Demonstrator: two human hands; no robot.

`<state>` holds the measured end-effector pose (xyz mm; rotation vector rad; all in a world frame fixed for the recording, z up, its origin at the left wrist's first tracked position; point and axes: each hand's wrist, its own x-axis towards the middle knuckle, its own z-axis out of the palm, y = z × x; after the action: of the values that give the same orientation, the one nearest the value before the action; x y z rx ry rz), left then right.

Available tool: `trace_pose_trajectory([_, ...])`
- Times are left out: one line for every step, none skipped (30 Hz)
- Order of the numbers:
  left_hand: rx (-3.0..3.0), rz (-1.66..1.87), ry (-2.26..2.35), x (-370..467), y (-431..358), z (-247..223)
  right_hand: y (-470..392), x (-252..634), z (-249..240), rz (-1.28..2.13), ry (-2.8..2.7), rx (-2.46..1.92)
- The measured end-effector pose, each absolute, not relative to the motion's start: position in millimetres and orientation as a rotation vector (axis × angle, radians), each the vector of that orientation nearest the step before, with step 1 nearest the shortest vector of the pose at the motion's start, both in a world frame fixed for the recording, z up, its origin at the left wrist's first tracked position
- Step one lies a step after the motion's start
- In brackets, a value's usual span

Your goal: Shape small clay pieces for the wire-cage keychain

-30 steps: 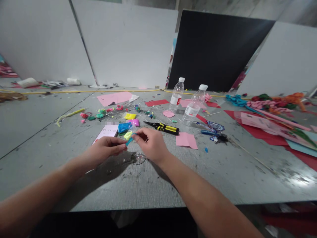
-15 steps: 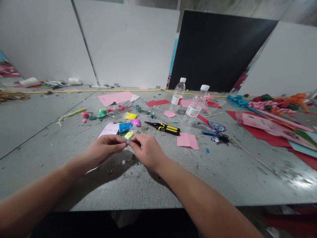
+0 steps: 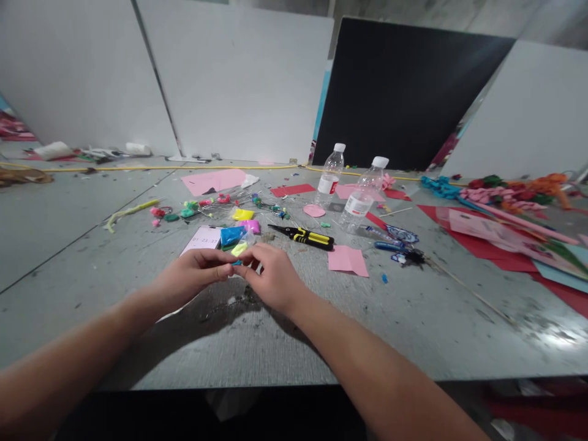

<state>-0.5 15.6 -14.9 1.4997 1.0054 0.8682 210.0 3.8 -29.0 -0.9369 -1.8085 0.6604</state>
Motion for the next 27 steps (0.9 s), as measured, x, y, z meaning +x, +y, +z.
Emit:
trace_pose_trajectory([1.510,0.860,0.997,0,15,-13,2,209,-28,0.673,-1.807,-0.939])
trace_pose_trajectory([1.519,0.854,0.994,1,13,-11,1,209,-28,0.689,-1.799,-0.946])
trace_pose_trajectory([1.524,0.850,0.996,2,12,-9,0,208,-28,0.710,-1.790,-0.954])
trace_pose_trajectory([1.526,0.850,1.002,3,11,-7,0,208,-28,0.736,-1.780,-0.962])
trace_pose_trajectory([1.526,0.854,1.010,4,11,-6,0,208,-29,0.765,-1.769,-0.971])
trace_pose_trajectory([1.524,0.859,1.019,5,10,-5,1,208,-29,0.793,-1.757,-0.982])
trace_pose_trajectory([1.521,0.864,1.027,6,10,-4,2,209,-30,0.815,-1.740,-0.995])
trace_pose_trajectory([1.516,0.868,1.035,6,9,-4,4,210,-31,0.826,-1.717,-1.011])
trace_pose_trajectory([1.510,0.871,1.042,6,10,-4,6,211,-31,0.823,-1.687,-1.031])
trace_pose_trajectory([1.503,0.873,1.051,7,10,-5,8,213,-31,0.807,-1.652,-1.052])
trace_pose_trajectory([1.495,0.875,1.060,6,11,-6,10,215,-31,0.782,-1.617,-1.070])
trace_pose_trajectory([1.486,0.878,1.068,6,11,-7,11,217,-31,0.759,-1.589,-1.083])
trace_pose_trajectory([1.479,0.881,1.076,6,12,-8,12,218,-30,0.744,-1.573,-1.089])
trace_pose_trajectory([1.472,0.883,1.081,5,13,-10,13,218,-30,0.741,-1.572,-1.087])
trace_pose_trajectory([1.467,0.884,1.081,5,14,-11,12,218,-29,0.749,-1.583,-1.079])
trace_pose_trajectory([1.466,0.883,1.076,4,14,-12,11,217,-29,0.765,-1.603,-1.068])
trace_pose_trajectory([1.467,0.878,1.066,4,14,-13,10,215,-29,0.782,-1.626,-1.056])
trace_pose_trajectory([1.471,0.872,1.052,4,14,-13,9,213,-29,0.797,-1.647,-1.048])
trace_pose_trajectory([1.477,0.865,1.038,3,14,-13,8,211,-29,0.805,-1.662,-1.043])
trace_pose_trajectory([1.484,0.857,1.025,3,13,-12,7,209,-30,0.809,-1.673,-1.042])
trace_pose_trajectory([1.492,0.849,1.015,3,13,-11,6,208,-30,0.809,-1.681,-1.044])
trace_pose_trajectory([1.500,0.843,1.007,3,12,-10,6,207,-30,0.806,-1.688,-1.048])
trace_pose_trajectory([1.506,0.840,1.002,3,11,-9,5,207,-30,0.804,-1.696,-1.050])
trace_pose_trajectory([1.511,0.838,1.000,3,11,-8,4,207,-30,0.802,-1.709,-1.048])
trace_pose_trajectory([1.514,0.837,1.000,4,11,-7,4,207,-30,0.803,-1.725,-1.043])
trace_pose_trajectory([1.515,0.839,1.002,4,11,-6,3,207,-29,0.804,-1.743,-1.035])
trace_pose_trajectory([1.515,0.843,1.007,4,11,-5,2,207,-28,0.804,-1.761,-1.024])
